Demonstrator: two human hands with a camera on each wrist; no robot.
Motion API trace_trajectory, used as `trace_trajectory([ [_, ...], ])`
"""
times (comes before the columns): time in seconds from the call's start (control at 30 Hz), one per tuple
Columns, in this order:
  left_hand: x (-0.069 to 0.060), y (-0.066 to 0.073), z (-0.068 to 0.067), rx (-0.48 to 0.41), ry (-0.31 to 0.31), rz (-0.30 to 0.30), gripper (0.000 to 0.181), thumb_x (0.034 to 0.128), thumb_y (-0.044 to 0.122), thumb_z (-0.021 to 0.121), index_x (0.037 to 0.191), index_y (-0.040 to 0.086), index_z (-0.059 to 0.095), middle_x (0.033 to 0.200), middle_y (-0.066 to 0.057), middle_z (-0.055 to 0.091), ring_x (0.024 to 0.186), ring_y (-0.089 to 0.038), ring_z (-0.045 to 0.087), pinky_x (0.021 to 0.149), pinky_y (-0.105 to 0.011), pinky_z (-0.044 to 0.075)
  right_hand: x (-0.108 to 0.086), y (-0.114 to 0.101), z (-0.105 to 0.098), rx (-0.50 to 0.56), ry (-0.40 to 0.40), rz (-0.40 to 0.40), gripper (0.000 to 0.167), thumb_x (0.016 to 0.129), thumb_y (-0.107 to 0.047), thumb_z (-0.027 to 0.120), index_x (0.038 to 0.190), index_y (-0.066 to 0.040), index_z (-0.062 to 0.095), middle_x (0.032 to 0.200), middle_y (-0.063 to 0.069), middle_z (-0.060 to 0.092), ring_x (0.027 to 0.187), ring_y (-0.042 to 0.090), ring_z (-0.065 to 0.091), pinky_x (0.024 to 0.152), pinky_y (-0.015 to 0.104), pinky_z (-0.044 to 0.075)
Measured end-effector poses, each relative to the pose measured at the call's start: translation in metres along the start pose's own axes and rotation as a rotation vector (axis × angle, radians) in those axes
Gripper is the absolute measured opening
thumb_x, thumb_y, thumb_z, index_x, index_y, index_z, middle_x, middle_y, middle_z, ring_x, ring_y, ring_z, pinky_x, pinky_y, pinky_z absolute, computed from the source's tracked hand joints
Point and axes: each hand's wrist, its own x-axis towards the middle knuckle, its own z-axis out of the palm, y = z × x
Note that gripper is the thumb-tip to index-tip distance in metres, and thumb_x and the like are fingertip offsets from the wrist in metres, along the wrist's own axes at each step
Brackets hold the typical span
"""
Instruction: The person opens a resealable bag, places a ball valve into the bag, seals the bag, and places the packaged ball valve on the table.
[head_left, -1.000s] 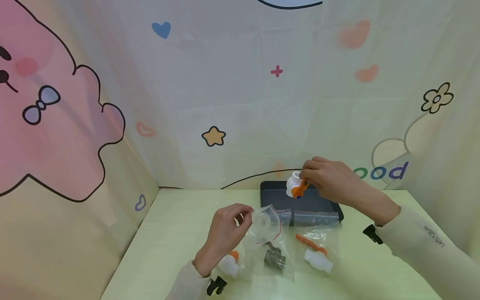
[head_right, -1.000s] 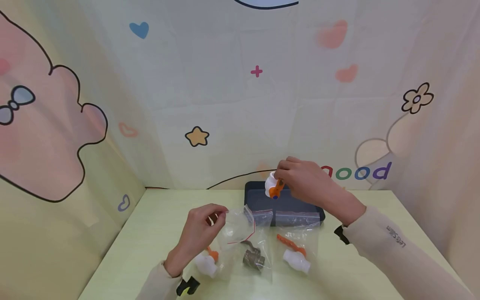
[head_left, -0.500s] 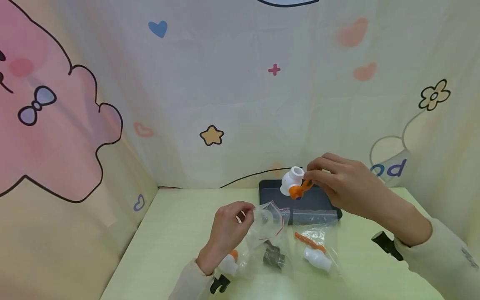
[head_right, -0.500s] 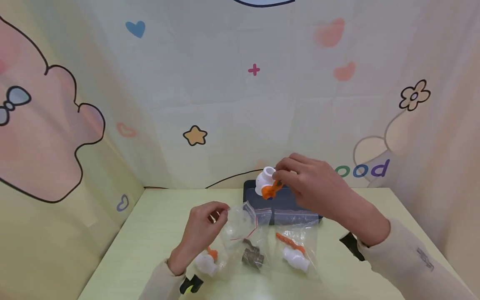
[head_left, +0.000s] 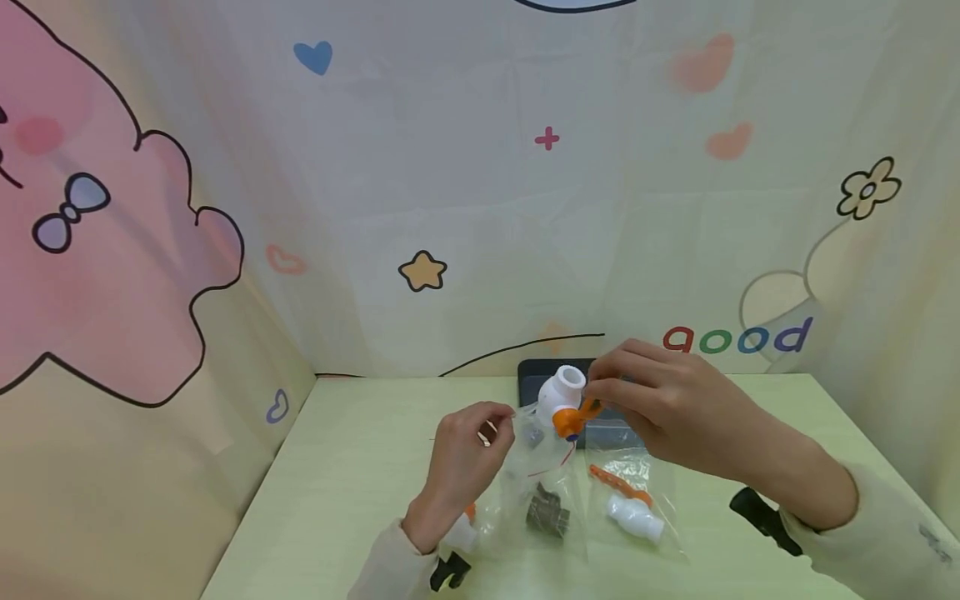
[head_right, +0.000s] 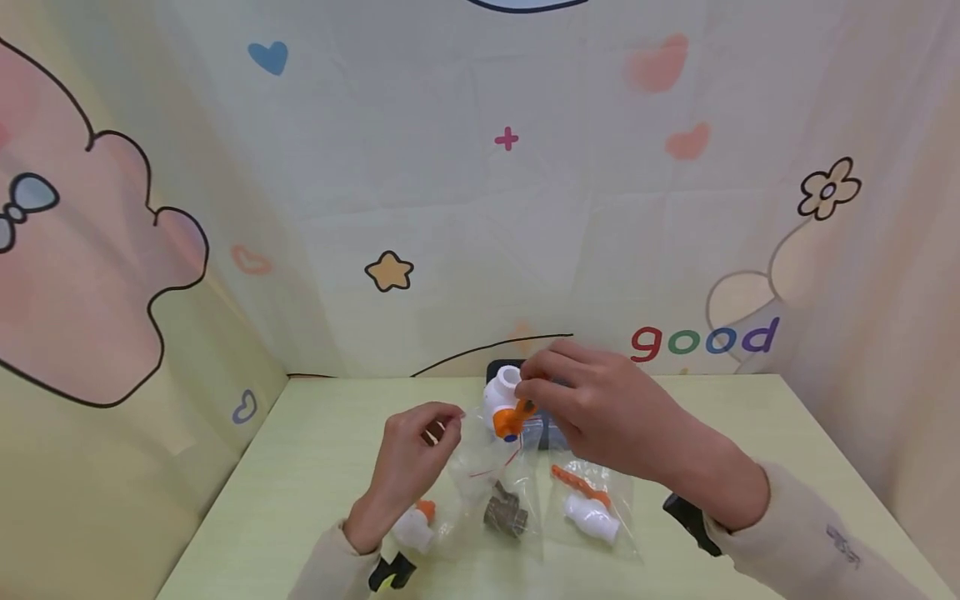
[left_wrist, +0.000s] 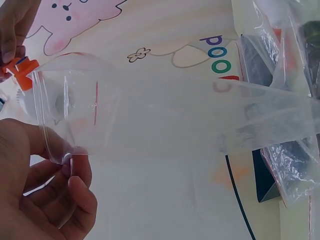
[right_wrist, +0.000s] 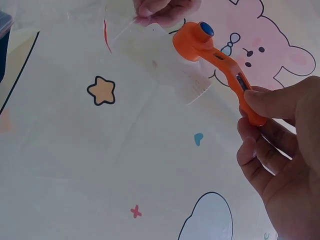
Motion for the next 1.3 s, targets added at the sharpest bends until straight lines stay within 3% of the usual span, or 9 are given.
trace_trajectory([
  [0.1, 0.001, 0.003, 0.002, -0.009, 0.021, 0.008, 0.014, 0.0865, 0.001, 0.063, 0.089, 0.009, 0.074, 0.076, 0.001, 0.07, 0.059, -0.007, 0.061, 0.055, -0.019, 0.053, 0.001, -0.005, 0.004, 0.011, -0.025, 0.002, 0.016, 0.088, -0.001, 0.061, 0.098, -0.011, 0.07, 0.098, 0.001, 0.068, 0.088, 0.017, 0.062, 0.069, 0.028, 0.058],
  [0.27, 0.001, 0.008, 0.005, -0.034, 0.04, -0.008, 0.012, 0.0862, 0.001, 0.064, 0.089, 0.008, 0.073, 0.076, 0.0, 0.07, 0.059, -0.006, 0.061, 0.055, -0.023, 0.054, 0.002, -0.009, 0.012, 0.026, -0.051, 0.01, 0.014, 0.085, -0.003, 0.07, 0.097, -0.011, 0.07, 0.097, 0.001, 0.067, 0.088, 0.016, 0.062, 0.067, 0.024, 0.057],
  [0.5, 0.001, 0.012, 0.007, -0.057, 0.028, -0.047, 0.011, 0.0874, 0.001, 0.065, 0.091, 0.006, 0.073, 0.078, -0.001, 0.071, 0.06, -0.006, 0.06, 0.056, -0.017, 0.053, 0.0, -0.009, 0.024, 0.064, -0.09, 0.023, 0.011, 0.088, -0.003, 0.067, 0.096, -0.012, 0.068, 0.097, -0.002, 0.065, 0.087, 0.012, 0.06, 0.072, 0.021, 0.055],
  [0.77, 0.001, 0.014, 0.011, -0.08, 0.035, -0.02, 0.01, 0.0872, 0.0, 0.065, 0.092, 0.005, 0.073, 0.078, -0.003, 0.071, 0.058, -0.007, 0.061, 0.056, -0.012, 0.051, -0.002, -0.008, 0.04, 0.087, -0.181, 0.093, 0.02, 0.079, -0.002, 0.077, 0.095, -0.013, 0.07, 0.099, -0.002, 0.065, 0.087, 0.01, 0.06, 0.07, 0.02, 0.055],
  [0.97, 0.001, 0.015, 0.014, -0.088, 0.033, -0.012, 0.011, 0.0873, 0.0, 0.064, 0.092, 0.006, 0.073, 0.077, -0.002, 0.071, 0.058, -0.006, 0.062, 0.055, -0.011, 0.05, 0.0, -0.008, 0.05, 0.085, -0.254, 0.112, 0.022, 0.08, -0.001, 0.076, 0.098, -0.013, 0.07, 0.101, -0.003, 0.066, 0.091, 0.011, 0.061, 0.073, 0.021, 0.055],
  [1.3, 0.002, 0.02, 0.013, -0.125, 0.01, -0.059, 0.011, 0.0903, 0.002, 0.063, 0.095, 0.006, 0.072, 0.081, -0.004, 0.073, 0.061, -0.006, 0.063, 0.054, -0.015, 0.051, -0.001, -0.006, 0.065, 0.101, -0.351, 0.122, 0.017, 0.084, -0.003, 0.074, 0.097, -0.014, 0.071, 0.096, -0.005, 0.066, 0.09, 0.01, 0.059, 0.075, 0.02, 0.054],
])
